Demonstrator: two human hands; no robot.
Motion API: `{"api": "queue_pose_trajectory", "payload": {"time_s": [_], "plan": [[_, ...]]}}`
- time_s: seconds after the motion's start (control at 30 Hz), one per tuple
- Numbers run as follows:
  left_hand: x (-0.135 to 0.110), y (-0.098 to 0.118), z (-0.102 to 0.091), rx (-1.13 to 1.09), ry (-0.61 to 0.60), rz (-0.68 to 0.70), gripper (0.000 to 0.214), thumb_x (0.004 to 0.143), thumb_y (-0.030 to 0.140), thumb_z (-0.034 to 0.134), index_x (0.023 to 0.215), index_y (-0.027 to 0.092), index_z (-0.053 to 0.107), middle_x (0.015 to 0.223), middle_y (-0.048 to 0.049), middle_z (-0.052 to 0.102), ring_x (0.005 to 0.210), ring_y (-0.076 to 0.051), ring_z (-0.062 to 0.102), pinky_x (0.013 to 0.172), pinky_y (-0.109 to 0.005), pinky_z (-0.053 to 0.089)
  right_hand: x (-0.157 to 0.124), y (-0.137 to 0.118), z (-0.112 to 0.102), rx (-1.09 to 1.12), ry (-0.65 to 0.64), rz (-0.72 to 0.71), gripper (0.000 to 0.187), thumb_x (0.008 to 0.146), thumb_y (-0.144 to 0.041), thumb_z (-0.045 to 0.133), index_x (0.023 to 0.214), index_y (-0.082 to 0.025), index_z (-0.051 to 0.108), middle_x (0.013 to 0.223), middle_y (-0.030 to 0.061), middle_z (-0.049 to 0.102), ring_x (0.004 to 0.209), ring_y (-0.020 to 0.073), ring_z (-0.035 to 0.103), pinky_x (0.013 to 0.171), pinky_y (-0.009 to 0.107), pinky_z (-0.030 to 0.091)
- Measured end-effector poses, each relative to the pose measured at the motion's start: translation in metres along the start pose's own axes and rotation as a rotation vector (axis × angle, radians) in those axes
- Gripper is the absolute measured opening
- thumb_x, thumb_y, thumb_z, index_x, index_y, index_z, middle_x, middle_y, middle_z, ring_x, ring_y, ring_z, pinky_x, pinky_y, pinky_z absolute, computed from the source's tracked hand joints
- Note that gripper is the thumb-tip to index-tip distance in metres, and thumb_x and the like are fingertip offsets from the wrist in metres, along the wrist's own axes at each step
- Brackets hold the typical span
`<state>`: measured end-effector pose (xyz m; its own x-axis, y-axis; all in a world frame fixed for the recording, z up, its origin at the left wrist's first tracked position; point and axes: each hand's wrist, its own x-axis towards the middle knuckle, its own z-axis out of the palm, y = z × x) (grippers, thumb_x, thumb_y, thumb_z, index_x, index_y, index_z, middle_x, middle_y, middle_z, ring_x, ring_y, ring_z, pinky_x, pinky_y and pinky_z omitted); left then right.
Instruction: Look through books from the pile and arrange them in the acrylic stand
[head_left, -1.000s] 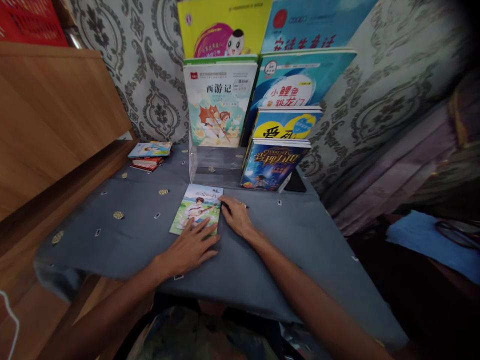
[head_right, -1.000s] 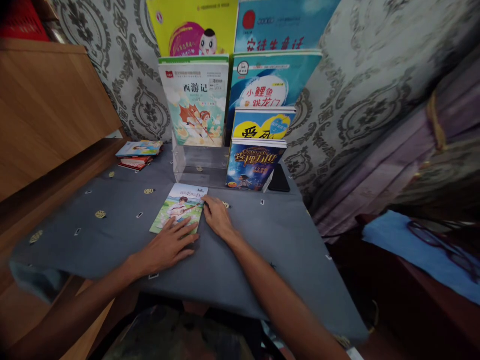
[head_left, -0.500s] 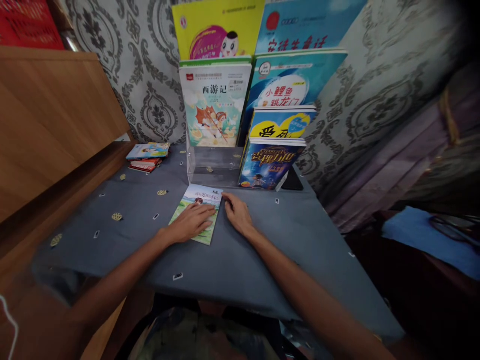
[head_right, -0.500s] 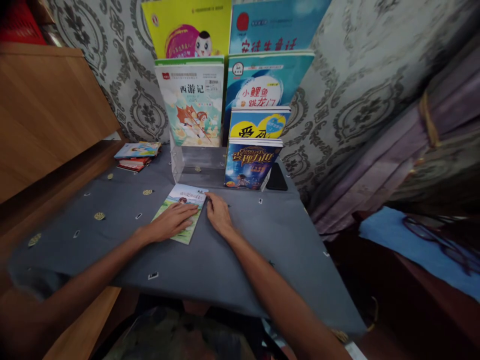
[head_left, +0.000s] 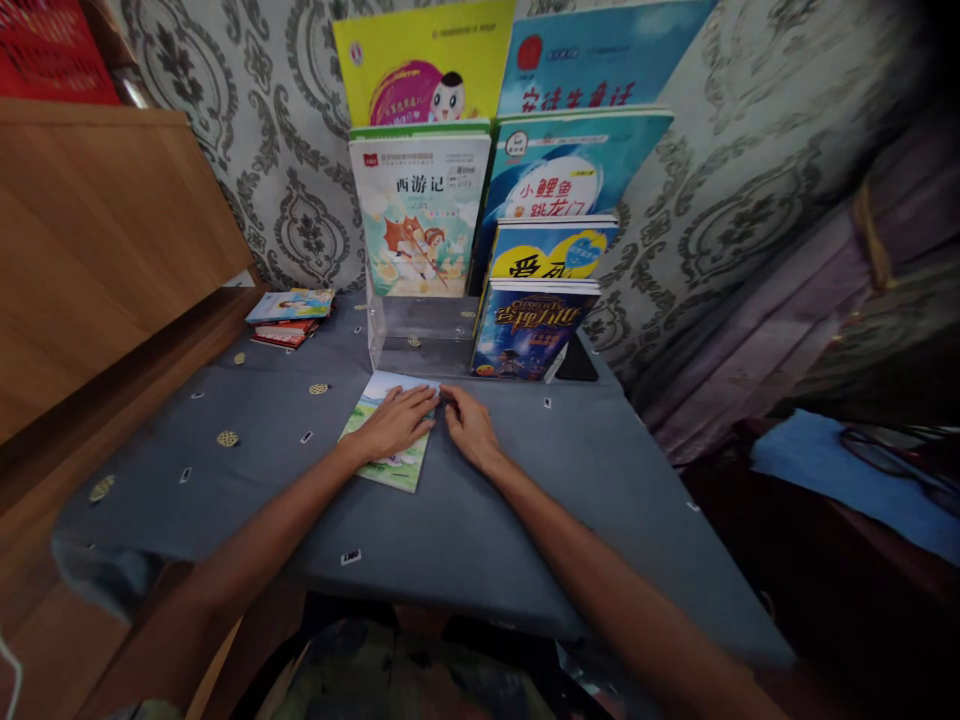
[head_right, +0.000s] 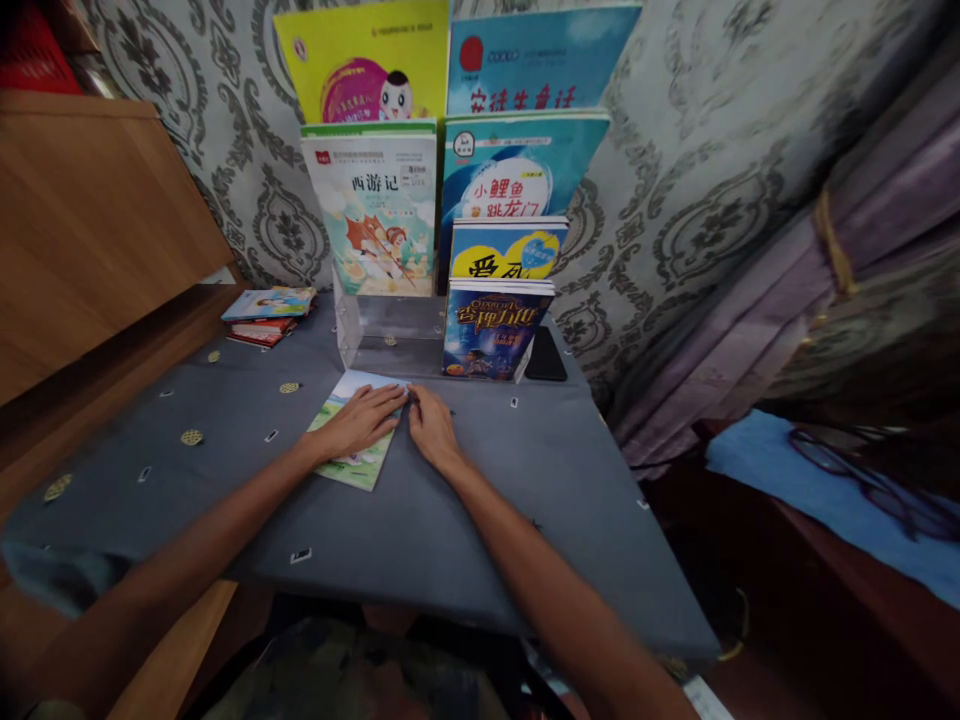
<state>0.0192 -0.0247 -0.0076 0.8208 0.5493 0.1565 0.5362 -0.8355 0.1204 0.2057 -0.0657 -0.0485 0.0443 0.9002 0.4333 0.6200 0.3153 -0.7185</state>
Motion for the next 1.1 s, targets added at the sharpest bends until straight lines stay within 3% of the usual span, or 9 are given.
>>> {"api": "queue_pose_trajectory", "payload": {"time_s": [0.33,0.57,0.7,0.97,1.1], "plan": [[-0.049,0.026,-0.010,-0.039,0.049,0.112,0.041,0.104,0.041,0.038,0.134,0.023,0.058,0.149,-0.0099,0.053,0.144,-0.024,0.041,0.121,-0.055,0.023,-0.003,0.000,0.000,-0.089,-0.009,-0.008,0.047,0.088,-0.016,0.044,0.133,-0.019,0.057,0.132,0.0127,0.065,0.124,0.0271,0.057,0.109,0.050,0.044],[-0.070,0.035,-0.018,-0.102,0.082,0.157,0.034,0.100,0.037,0.046,0.124,0.020,0.063,0.145,-0.0103,0.057,0.143,-0.024,0.043,0.120,-0.049,0.032,-0.002,-0.008,0.001,-0.173,-0.103,-0.018,0.053,0.090,-0.018,0.047,0.142,-0.015,0.048,0.148,0.0184,0.051,0.139,0.0300,0.044,0.115,0.054,0.037],[-0.077,0.040,-0.022,-0.147,0.065,0.160,0.031,0.098,0.037,0.049,0.120,0.020,0.063,0.145,-0.0105,0.057,0.139,-0.024,0.048,0.121,-0.049,0.032,-0.002,-0.008,0.003,-0.188,-0.142,-0.015,0.055,0.092,-0.025,0.051,0.146,-0.018,0.045,0.153,0.0179,0.046,0.144,0.0315,0.040,0.116,0.056,0.035],[-0.086,0.046,-0.025,-0.230,0.057,0.148,0.022,0.096,0.032,0.052,0.111,0.020,0.063,0.144,-0.0116,0.058,0.139,-0.024,0.047,0.121,-0.048,0.032,0.002,0.000,0.002,-0.178,-0.128,-0.039,0.053,0.091,-0.025,0.054,0.144,-0.019,0.047,0.150,0.0170,0.049,0.141,0.0314,0.043,0.114,0.056,0.036],[-0.098,0.045,-0.034,-0.262,0.057,0.163,0.015,0.097,0.029,0.051,0.101,0.020,0.062,0.138,-0.0104,0.062,0.133,-0.021,0.053,0.120,-0.043,0.035,0.003,-0.006,-0.002,-0.170,-0.122,-0.029,0.047,0.091,-0.024,0.052,0.138,-0.018,0.054,0.137,0.0155,0.061,0.127,0.0294,0.054,0.108,0.051,0.042]]}}
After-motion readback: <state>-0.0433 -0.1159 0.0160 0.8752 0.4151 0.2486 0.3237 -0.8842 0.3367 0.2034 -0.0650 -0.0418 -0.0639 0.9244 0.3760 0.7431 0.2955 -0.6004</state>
